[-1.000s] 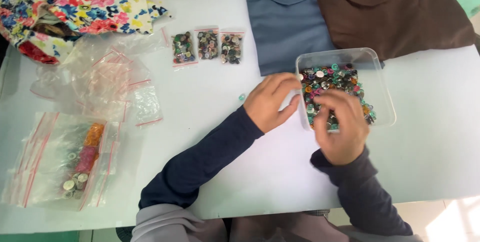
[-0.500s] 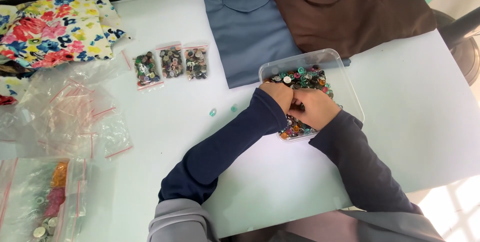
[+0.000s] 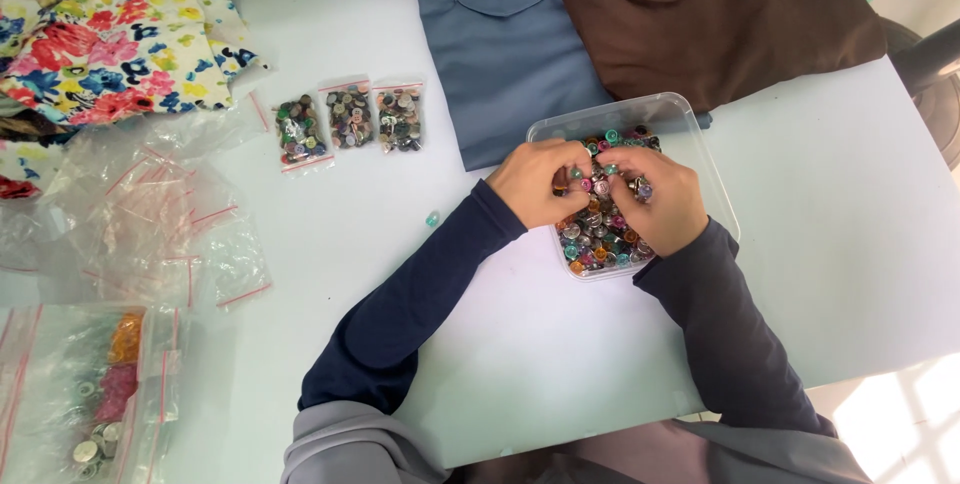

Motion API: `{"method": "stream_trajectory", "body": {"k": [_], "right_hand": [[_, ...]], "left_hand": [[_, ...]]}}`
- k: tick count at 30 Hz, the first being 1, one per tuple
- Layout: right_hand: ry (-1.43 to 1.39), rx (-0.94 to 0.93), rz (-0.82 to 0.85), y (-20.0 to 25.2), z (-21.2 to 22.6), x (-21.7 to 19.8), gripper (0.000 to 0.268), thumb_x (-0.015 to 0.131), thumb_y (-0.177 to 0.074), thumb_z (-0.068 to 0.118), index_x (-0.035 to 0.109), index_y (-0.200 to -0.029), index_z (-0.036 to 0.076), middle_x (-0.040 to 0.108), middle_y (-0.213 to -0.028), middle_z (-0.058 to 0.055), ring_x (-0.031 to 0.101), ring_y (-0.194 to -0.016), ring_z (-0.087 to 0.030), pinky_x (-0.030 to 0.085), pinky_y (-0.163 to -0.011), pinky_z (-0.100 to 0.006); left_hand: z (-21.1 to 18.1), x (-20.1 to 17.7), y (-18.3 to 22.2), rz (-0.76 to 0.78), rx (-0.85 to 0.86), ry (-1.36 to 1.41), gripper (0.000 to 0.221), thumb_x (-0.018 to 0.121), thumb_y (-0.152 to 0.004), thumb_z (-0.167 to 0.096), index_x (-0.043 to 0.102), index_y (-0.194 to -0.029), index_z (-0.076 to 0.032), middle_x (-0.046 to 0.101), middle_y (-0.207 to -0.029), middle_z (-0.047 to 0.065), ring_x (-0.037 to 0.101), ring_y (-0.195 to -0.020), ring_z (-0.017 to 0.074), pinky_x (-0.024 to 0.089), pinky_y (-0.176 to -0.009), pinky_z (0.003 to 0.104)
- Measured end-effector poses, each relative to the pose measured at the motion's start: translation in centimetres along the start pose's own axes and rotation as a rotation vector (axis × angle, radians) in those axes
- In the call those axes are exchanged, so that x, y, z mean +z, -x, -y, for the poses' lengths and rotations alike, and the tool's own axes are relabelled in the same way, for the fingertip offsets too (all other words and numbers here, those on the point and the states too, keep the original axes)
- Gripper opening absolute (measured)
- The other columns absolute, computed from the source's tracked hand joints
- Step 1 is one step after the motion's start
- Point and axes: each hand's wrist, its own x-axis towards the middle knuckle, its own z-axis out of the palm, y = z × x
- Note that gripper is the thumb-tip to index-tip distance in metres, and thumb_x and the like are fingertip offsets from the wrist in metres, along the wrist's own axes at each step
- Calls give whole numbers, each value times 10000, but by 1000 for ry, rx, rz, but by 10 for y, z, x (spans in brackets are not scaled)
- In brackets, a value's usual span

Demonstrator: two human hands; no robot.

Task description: Sorting buttons from a container into a small plastic bag.

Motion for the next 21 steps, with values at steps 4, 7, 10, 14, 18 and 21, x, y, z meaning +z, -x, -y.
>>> {"method": "stream_trajectory", "body": {"k": [4,7,10,14,18,21], "right_hand": [[33,-125,-132,-3,32,0,310,724,-901,-64,781,-1149,112,756,-970,-98,734,-898,-300,608,-731,-405],[-34,-237,-244,2,72,9,269,684,-919,-105,779,-1113,57,753,-1032,-151,730,-898,-339,597,-777,-417],[59,-386,-365,18,111,41,168,743,-895,0,790,-1037,78,766,-1109,-91,741,-970,-268,603,-827,-352],[-149,-536,-349,41,154,98,214,685,-800,-81,766,-924,73,738,-1018,-94,749,-820,-213,641,-742,-319],[-106,-622,-193,58,138,156,195,676,-805,-55,723,-947,72,706,-987,-68,729,-825,-222,615,-774,-317],[-33,-617,-141,36,142,171,183,678,-850,13,724,-1022,58,675,-933,-105,684,-797,-291,582,-742,-409]], "left_hand": [[-21,-45,30,-138,75,124,328,710,-723,-77,669,-1042,-143,640,-658,36,652,-588,194,568,-609,329],[-29,-82,57,-263,65,79,317,756,-763,-99,677,-1062,-165,664,-684,-1,664,-613,162,579,-636,299],[-23,-120,92,-311,35,49,239,798,-803,-109,708,-1021,-145,686,-688,-17,683,-629,157,600,-670,288],[10,-159,147,-289,-47,-29,167,779,-832,-75,719,-985,-105,692,-726,9,684,-656,174,596,-637,296],[29,-181,198,-230,-131,-160,121,723,-878,-57,695,-995,-61,658,-801,99,668,-720,266,561,-649,375],[46,-186,222,-215,-186,-235,129,724,-871,-76,725,-1000,-78,687,-810,93,686,-760,277,557,-697,403]]}}
